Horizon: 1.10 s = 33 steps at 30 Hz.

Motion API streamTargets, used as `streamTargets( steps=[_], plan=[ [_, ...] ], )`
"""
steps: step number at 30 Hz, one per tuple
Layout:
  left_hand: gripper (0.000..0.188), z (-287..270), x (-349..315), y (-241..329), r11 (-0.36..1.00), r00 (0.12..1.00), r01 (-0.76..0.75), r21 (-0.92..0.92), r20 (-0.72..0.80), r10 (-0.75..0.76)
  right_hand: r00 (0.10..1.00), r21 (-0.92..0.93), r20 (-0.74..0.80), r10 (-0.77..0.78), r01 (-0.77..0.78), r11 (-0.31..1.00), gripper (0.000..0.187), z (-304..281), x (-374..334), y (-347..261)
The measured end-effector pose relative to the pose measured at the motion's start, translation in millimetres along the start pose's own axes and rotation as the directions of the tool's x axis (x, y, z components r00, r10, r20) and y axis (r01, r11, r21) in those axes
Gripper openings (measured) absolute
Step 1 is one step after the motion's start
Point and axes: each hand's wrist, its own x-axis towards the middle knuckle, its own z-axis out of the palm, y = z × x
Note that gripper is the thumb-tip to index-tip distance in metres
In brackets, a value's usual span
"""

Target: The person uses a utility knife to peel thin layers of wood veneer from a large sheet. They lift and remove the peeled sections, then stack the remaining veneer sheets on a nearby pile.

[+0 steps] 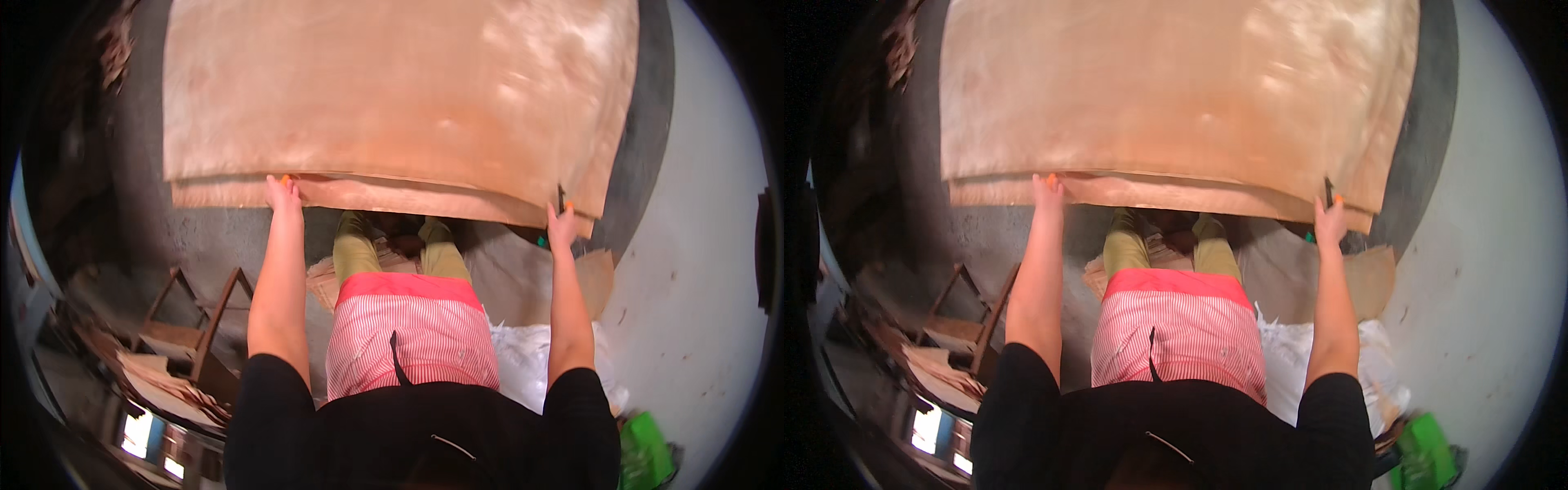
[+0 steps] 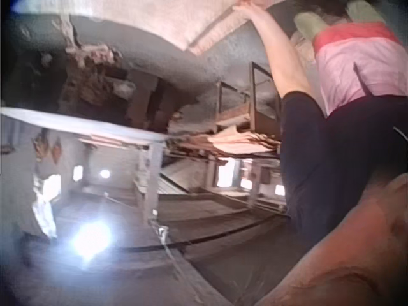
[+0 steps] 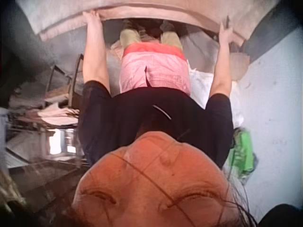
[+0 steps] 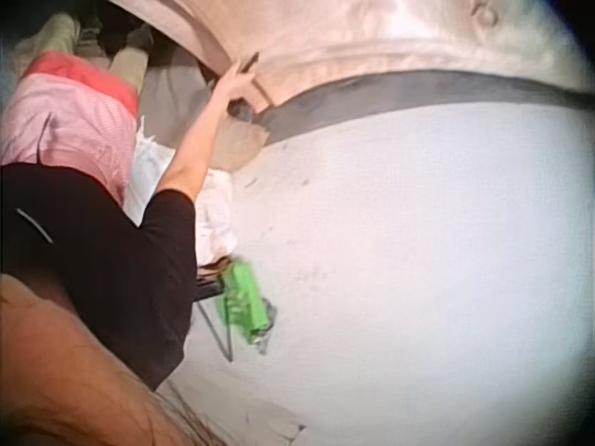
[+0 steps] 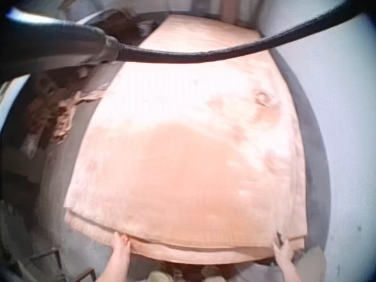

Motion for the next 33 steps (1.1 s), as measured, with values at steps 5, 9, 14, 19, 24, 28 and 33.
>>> streamTargets(
  steps=[5, 9, 14, 19, 24, 28, 33],
  plan=[
    [0.080, 50, -77, -5, 0.954, 0.929, 0.298, -0.003, 0.231, -0.290, 0.999, 0.102, -0.048, 0.004, 0.001, 0.995, 0.047, 25, 5, 16],
    [0.084, 57, -53, -5, 0.925, 0.887, 0.379, 0.002, 0.285, -0.364, 0.999, 0.054, -0.048, 0.006, -0.003, 0.999, 0.043, 42, 13, 26],
    [0.080, 73, -70, -1, 0.943, 0.939, 0.315, 0.107, 0.109, -0.326, 0.993, 0.200, -0.114, -0.002, 0.025, 0.980, 0.039, 60, 20, 39],
    [0.053, 80, -80, -10, 0.981, 0.942, 0.155, 0.117, 0.281, -0.182, 0.986, 0.718, -0.068, 0.154, -0.059, 0.694, 0.042, 89, 24, 47],
    [0.073, 64, -42, -4, 0.960, 0.969, 0.233, 0.154, -0.117, -0.217, 0.954, 0.629, -0.164, 0.251, -0.095, 0.771, 0.026, 79, -2, 27],
    [0.079, 55, -34, -3, 0.961, 0.974, 0.229, 0.154, -0.030, -0.227, 0.953, 0.551, -0.226, 0.199, -0.043, 0.833, 0.022, 80, 1, 21],
    [0.084, 68, -56, -12, 0.965, 0.986, 0.163, 0.205, -0.020, -0.163, 0.937, 0.481, -0.305, 0.170, -0.002, 0.877, 0.024, 88, 9, 22]
  ],
)
